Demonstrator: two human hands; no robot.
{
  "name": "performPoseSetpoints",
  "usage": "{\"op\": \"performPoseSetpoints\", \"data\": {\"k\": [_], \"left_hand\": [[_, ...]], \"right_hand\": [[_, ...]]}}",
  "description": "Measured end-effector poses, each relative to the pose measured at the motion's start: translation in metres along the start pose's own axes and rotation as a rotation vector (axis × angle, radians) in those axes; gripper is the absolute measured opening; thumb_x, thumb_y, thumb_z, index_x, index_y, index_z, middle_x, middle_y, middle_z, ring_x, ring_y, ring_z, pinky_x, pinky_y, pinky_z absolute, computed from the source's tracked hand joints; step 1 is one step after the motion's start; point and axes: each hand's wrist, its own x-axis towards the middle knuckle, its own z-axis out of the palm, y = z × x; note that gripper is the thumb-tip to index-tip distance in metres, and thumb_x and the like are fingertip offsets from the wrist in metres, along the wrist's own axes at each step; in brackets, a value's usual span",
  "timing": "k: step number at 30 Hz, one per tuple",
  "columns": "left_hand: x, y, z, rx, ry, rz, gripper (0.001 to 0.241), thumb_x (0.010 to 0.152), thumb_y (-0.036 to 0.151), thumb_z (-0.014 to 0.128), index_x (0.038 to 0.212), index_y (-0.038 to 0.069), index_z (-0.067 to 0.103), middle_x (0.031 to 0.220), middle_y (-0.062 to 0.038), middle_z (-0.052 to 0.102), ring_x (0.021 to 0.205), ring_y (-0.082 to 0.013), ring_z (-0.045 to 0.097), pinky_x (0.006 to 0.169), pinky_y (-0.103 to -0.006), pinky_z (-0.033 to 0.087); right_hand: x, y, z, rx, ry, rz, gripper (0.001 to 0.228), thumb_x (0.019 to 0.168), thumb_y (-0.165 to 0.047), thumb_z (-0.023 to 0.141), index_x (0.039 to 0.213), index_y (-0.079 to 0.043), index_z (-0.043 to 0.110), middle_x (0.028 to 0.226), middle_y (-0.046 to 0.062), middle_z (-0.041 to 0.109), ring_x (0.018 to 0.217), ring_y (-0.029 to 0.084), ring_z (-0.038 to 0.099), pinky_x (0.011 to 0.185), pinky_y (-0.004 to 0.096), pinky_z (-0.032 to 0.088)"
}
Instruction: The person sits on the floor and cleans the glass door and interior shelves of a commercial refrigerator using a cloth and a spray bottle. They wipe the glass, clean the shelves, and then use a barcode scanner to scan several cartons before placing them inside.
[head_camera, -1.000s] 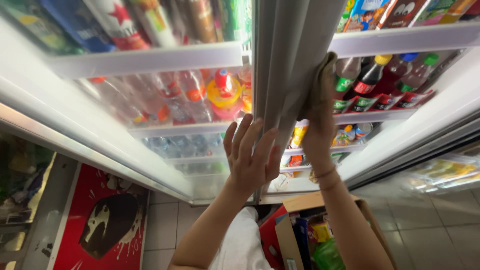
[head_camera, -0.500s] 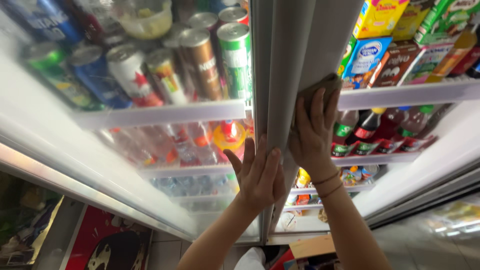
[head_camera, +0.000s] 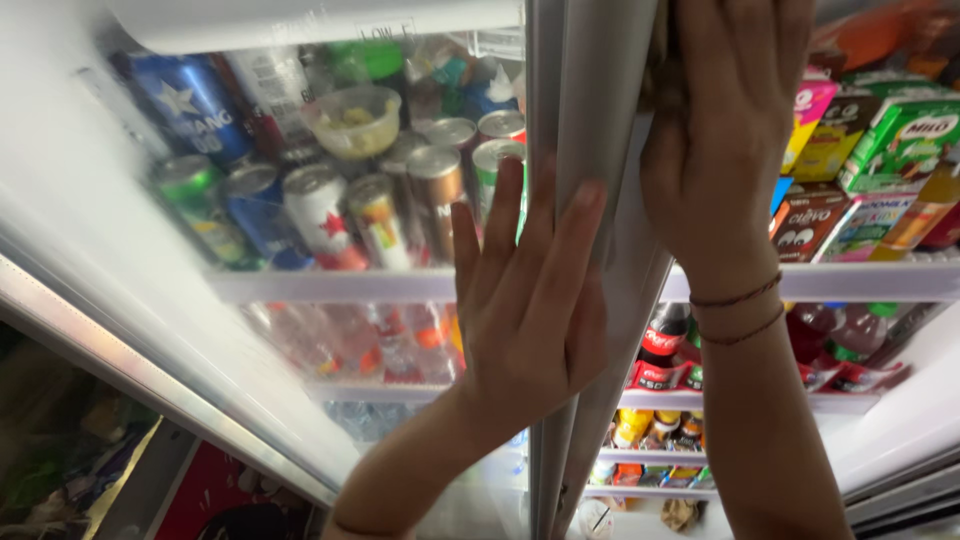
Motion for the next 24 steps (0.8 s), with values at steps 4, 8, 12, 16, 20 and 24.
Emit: {"op": "performPoseSetpoints", "data": {"k": [4,8,12,16,20,24], "left_hand": [[0.046,0.006,-0.014,-0.064,0.078,-0.020,0.044,0.108,0.008,0.060,0.147,-0.007,0.047,0.151,-0.019,0.058,0.155,-0.0435,0.040,0.131,-0.0548,0.020],[0.056,0.008,-0.018,-0.113,0.098,-0.032,0.047,0.105,0.009,0.065,0.144,-0.009,0.047,0.149,-0.019,0.056,0.153,-0.0439,0.042,0.131,-0.0548,0.023],[0.023,0.003,-0.006,-0.121,-0.005,-0.050,0.046,0.104,0.009,0.062,0.145,-0.009,0.048,0.155,-0.027,0.044,0.153,-0.0454,0.040,0.132,-0.0574,0.019],[-0.031,0.008,0.019,0.041,-0.062,-0.019,0.045,0.111,0.009,0.060,0.153,-0.003,0.050,0.163,-0.028,0.035,0.158,-0.0420,0.037,0.135,-0.0559,0.013],[-0.081,0.006,0.040,0.058,-0.077,-0.050,0.046,0.111,0.009,0.060,0.152,-0.007,0.048,0.163,-0.027,0.034,0.158,-0.0419,0.030,0.133,-0.0575,0.008],[-0.101,0.006,0.049,0.055,-0.068,-0.102,0.046,0.114,0.013,0.058,0.154,-0.005,0.047,0.166,-0.025,0.030,0.161,-0.0398,0.020,0.133,-0.0551,0.005]], "right_hand": [[0.027,0.009,0.001,0.034,0.059,0.083,0.016,0.104,0.004,0.057,0.119,0.001,0.057,0.110,0.022,0.057,0.111,0.044,0.053,0.092,0.050,0.039],[0.021,0.007,-0.003,0.098,0.051,0.055,0.024,0.104,0.005,0.054,0.128,0.001,0.058,0.119,0.022,0.059,0.116,0.043,0.053,0.098,0.049,0.041],[-0.020,-0.003,0.004,-0.097,-0.030,0.029,0.037,0.104,-0.008,0.056,0.137,0.007,0.058,0.148,0.027,0.050,0.142,0.048,0.037,0.123,0.059,0.028],[-0.084,-0.010,0.012,0.009,-0.152,0.128,0.048,0.114,-0.025,0.050,0.153,0.003,0.055,0.173,0.021,0.033,0.161,0.040,0.014,0.134,0.062,0.007],[-0.175,-0.013,0.025,0.052,-0.215,0.175,0.047,0.108,-0.029,0.049,0.146,-0.003,0.059,0.164,0.024,0.038,0.159,0.042,0.015,0.132,0.065,0.007],[-0.257,-0.014,0.033,0.117,-0.320,0.213,0.049,0.106,-0.022,0.051,0.148,0.004,0.053,0.163,0.025,0.038,0.158,0.045,0.015,0.129,0.064,0.007]]}}
